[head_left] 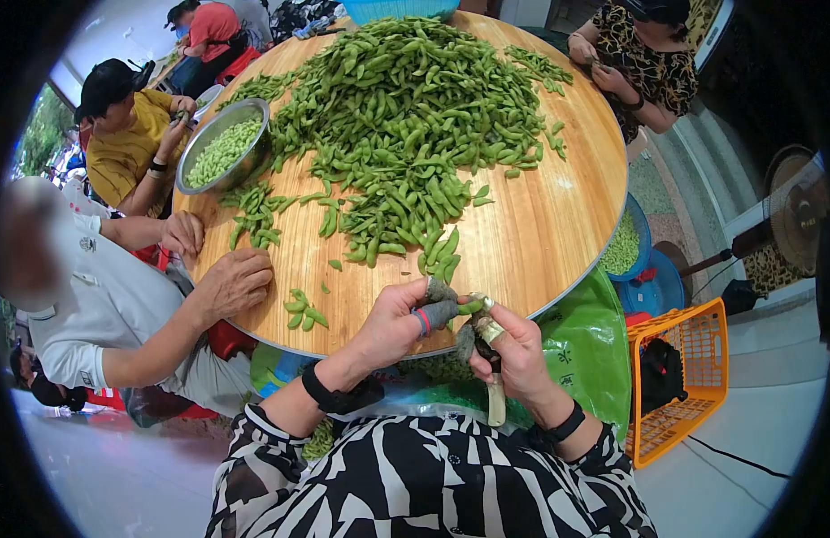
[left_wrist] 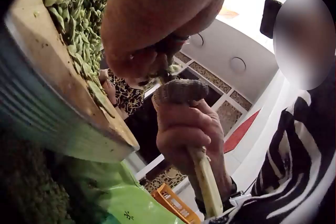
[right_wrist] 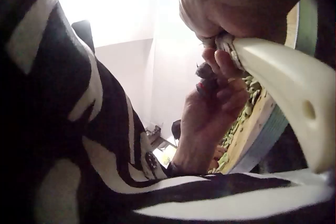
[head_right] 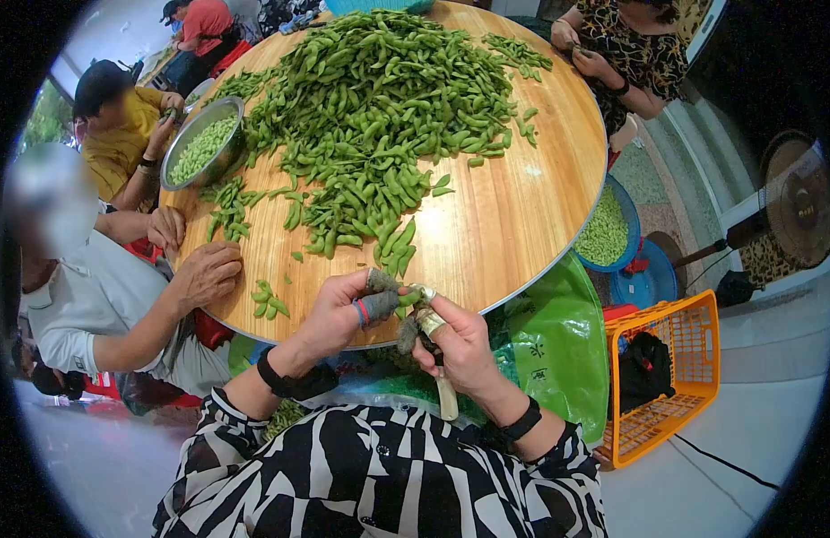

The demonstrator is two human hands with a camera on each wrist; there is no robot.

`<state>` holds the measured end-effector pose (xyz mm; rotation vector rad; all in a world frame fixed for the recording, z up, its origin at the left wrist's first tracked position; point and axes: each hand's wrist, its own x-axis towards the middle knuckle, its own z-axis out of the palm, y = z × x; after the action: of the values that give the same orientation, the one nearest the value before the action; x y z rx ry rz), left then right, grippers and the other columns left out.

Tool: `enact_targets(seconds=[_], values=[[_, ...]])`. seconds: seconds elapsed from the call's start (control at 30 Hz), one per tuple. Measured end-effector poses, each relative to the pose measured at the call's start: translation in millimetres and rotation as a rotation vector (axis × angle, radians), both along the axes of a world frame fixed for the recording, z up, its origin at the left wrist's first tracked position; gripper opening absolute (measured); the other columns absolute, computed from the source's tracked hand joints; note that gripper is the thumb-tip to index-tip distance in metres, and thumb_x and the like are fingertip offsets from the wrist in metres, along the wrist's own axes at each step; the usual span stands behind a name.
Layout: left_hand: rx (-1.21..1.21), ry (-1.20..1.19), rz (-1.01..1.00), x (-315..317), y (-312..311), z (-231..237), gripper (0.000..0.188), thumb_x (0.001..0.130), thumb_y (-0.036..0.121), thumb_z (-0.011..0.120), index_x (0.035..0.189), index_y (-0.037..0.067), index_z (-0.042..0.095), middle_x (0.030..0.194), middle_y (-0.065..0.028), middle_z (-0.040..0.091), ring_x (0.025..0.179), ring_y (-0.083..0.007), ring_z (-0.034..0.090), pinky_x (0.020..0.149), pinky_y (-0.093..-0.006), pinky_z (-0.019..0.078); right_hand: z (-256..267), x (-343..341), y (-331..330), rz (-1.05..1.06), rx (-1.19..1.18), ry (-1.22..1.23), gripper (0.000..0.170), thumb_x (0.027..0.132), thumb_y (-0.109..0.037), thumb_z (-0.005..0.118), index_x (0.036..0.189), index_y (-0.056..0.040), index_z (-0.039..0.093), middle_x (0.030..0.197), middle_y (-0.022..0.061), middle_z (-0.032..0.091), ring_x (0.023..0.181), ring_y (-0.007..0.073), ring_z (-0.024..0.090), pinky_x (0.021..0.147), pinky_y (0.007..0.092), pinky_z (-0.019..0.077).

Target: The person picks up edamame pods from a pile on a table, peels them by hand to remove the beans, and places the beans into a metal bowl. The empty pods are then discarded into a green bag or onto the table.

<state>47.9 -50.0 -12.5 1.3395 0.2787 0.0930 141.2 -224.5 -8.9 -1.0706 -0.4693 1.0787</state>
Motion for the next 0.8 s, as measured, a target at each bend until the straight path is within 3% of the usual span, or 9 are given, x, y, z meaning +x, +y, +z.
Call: enact_targets(seconds=[0.33, 0.4, 0.47, 0.53, 0.6, 0.63, 0.7, 0.73, 0.8], values=[[0.199, -0.056, -0.013, -8.7, -4.6, 5.9, 0.027, 0.089, 0.007, 0.062, 0.115, 0.001, 0.059, 0.092, -0.0011, 0.064, 0.085, -0.0079, 0.06, 0.077, -0.0227, 0.0479, -3.5, 9.9, 4.5, -0.089, -0.033, 0.101, 0.024, 0.097, -0.013, 0.043, 0.112, 0.0016, 0.054, 0.07, 0.003, 0.052, 0.046, 0.0059, 0.038, 0.04, 0.0194, 0.0318], [-0.048, -0.045, -0.054, -9.1, -4.0, 12.8, 0.029, 0.087, 0.005, 0.064, 0.115, 0.001, 0.059, 0.1, -0.0032, 0.063, 0.089, -0.0093, 0.059, 0.079, -0.0242, 0.0477, -4.1, 13.7, 4.5, -0.077, -0.052, 0.145, 0.021, 0.096, -0.013, 0.043, 0.108, 0.0012, 0.054, 0.07, 0.0035, 0.051, 0.046, 0.0062, 0.037, 0.039, 0.0196, 0.0315], [-0.024, -0.099, -0.048, -7.3, -1.0, 8.5, 0.031, 0.087, 0.005, 0.064, 0.117, 0.001, 0.059, 0.103, -0.0041, 0.063, 0.092, -0.0094, 0.059, 0.08, -0.025, 0.0475, -2.8, 16.2, 4.7, -0.109, 0.02, 0.459, 0.019, 0.096, -0.014, 0.045, 0.104, 0.0003, 0.054, 0.069, 0.0044, 0.051, 0.044, 0.0064, 0.035, 0.038, 0.0202, 0.0309], [0.001, -0.153, -0.041, -5.1, 5.5, 1.0, 0.033, 0.086, 0.005, 0.065, 0.118, 0.001, 0.059, 0.106, -0.005, 0.062, 0.094, -0.0095, 0.058, 0.081, -0.0257, 0.0473, -8.9, 18.7, 3.6, -0.062, 0.066, 0.507, 0.02, 0.096, -0.015, 0.045, 0.105, 0.0009, 0.054, 0.068, 0.0042, 0.049, 0.045, 0.0061, 0.035, 0.037, 0.0199, 0.0304], [0.397, -0.377, -0.166, -4.4, 13.7, -4.2, 0.038, 0.086, 0.007, 0.066, 0.122, 0.001, 0.057, 0.112, -0.0083, 0.061, 0.1, -0.0131, 0.058, 0.082, -0.028, 0.0478, -14.2, 20.1, 2.7, -0.015, 0.111, 0.557, 0.021, 0.096, -0.016, 0.046, 0.105, 0.0014, 0.054, 0.067, 0.004, 0.048, 0.045, 0.0058, 0.035, 0.036, 0.0195, 0.03], [0.396, -0.376, -0.166, -5.1, 13.4, -3.4, 0.038, 0.086, 0.007, 0.066, 0.122, 0.001, 0.057, 0.112, -0.0083, 0.061, 0.1, -0.0131, 0.058, 0.082, -0.028, 0.0478, -15.9, 20.3, 2.3, 0.03, 0.085, 0.63, 0.022, 0.096, -0.016, 0.046, 0.106, 0.0024, 0.053, 0.067, 0.0036, 0.047, 0.045, 0.0052, 0.035, 0.036, 0.019, 0.0299], [-0.087, -0.265, -0.231, -5.5, 11.8, 1.5, 0.04, 0.084, 0.003, 0.066, 0.122, -0.001, 0.056, 0.113, -0.0081, 0.06, 0.104, -0.0165, 0.057, 0.082, -0.0282, 0.0482, -16.1, 20.2, 2.4, 0.075, 0.061, 0.702, 0.023, 0.096, -0.016, 0.046, 0.107, 0.0033, 0.053, 0.067, 0.0031, 0.045, 0.045, 0.0046, 0.035, 0.035, 0.0184, 0.0299], [-0.085, -0.267, -0.233, -3.6, 12.6, 0.0, 0.04, 0.084, 0.003, 0.066, 0.122, -0.001, 0.056, 0.113, -0.0081, 0.06, 0.104, -0.0165, 0.057, 0.082, -0.0282, 0.0482, -15.0, 19.8, 3.1, 0.082, 0.089, 0.731, 0.023, 0.096, -0.016, 0.046, 0.107, 0.0038, 0.052, 0.067, 0.0033, 0.045, 0.046, 0.0042, 0.035, 0.035, 0.0179, 0.03], [-0.635, -0.247, -0.237, 0.1, 16.2, -4.8, 0.044, 0.08, 0.0, 0.068, 0.122, -0.003, 0.055, 0.112, -0.01, 0.06, 0.102, -0.0189, 0.058, 0.081, -0.0294, 0.0489, -12.5, 20.3, 3.7, 0.088, 0.119, 0.758, 0.023, 0.096, -0.015, 0.045, 0.106, 0.0043, 0.051, 0.068, 0.0035, 0.045, 0.046, 0.0039, 0.036, 0.035, 0.0173, 0.0302]])
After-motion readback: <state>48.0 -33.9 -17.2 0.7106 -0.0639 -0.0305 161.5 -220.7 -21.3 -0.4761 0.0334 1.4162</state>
